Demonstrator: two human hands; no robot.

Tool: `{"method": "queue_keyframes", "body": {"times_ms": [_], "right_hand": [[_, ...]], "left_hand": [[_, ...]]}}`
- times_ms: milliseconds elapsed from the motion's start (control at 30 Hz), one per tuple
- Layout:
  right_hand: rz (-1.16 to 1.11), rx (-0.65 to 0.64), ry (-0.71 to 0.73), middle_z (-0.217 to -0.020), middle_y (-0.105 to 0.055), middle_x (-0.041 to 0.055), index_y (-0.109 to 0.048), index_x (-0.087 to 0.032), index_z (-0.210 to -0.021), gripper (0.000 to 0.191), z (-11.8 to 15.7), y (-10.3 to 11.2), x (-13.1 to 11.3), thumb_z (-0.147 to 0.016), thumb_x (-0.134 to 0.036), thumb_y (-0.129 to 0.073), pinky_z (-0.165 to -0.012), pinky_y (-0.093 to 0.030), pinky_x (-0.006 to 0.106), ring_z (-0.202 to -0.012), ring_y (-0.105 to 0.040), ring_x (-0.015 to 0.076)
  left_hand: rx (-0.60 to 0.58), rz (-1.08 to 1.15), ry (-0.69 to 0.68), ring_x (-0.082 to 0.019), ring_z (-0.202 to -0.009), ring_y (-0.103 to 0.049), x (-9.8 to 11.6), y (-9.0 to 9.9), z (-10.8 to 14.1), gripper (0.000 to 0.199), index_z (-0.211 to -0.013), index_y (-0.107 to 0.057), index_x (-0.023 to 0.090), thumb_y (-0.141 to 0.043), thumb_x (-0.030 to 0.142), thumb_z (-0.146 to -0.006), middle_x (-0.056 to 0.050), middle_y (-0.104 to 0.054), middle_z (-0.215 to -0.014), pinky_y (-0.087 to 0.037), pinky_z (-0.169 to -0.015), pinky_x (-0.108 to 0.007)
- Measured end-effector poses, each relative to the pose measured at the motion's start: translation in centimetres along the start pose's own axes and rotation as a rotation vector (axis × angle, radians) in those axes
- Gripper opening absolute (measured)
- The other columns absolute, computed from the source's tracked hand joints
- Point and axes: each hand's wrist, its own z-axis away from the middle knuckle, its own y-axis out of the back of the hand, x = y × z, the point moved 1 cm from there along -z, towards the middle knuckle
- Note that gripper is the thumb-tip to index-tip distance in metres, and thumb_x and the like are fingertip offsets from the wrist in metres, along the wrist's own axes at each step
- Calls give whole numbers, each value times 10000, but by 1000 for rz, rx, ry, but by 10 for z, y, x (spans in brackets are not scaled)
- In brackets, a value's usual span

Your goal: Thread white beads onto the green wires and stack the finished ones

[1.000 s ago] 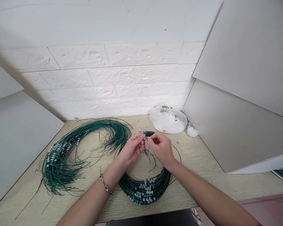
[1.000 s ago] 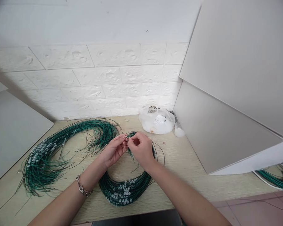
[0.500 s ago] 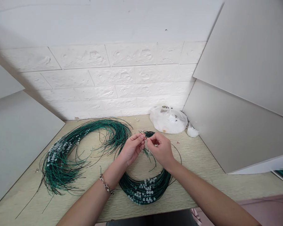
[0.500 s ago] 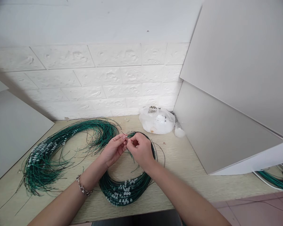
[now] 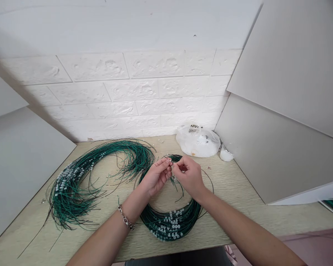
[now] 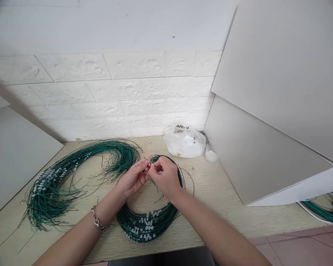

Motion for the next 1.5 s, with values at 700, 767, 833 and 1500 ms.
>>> {"method": "queue_keyframes", "body": {"times_ms": [700,767,833,1500], "right_hand": [[-15,9,-8,-559,-497,-13,-459,-178,-552,155,1,1,0,-697,-228,-479,-515,-392,233,-523,-460,99],[-16,2,-8,-555,-497,-14,-458,-178,-548,153,1,0,0,-692,-225,-480,-508,-389,230,-518,-458,97],[-17,-4,-5,-544,-490,-18,-453,-178,-540,152,1,0,0,-683,-220,-483,-496,-383,225,-508,-453,95],[-170,-199,-269,-560,-536,-10,-557,-149,-676,184,-8,1,6,-695,-328,-519,-458,-361,207,-485,-442,89]], "left_hand": [[-39,69,73,-41,-516,-528,-2,2,1,60,-720,-554,100,-597,100,-678,-10,-567,-618,-458,-520,-132],[-37,56,70,-43,-515,-527,-2,2,0,57,-710,-551,100,-599,107,-679,-8,-562,-610,-459,-520,-136],[-34,47,65,-44,-514,-526,-2,2,0,60,-707,-552,101,-602,114,-677,-6,-559,-607,-460,-520,-140],[115,-334,-238,-36,-519,-452,12,-1,-1,131,-666,-611,103,-668,200,-600,4,-535,-596,-385,-512,-140]]}}
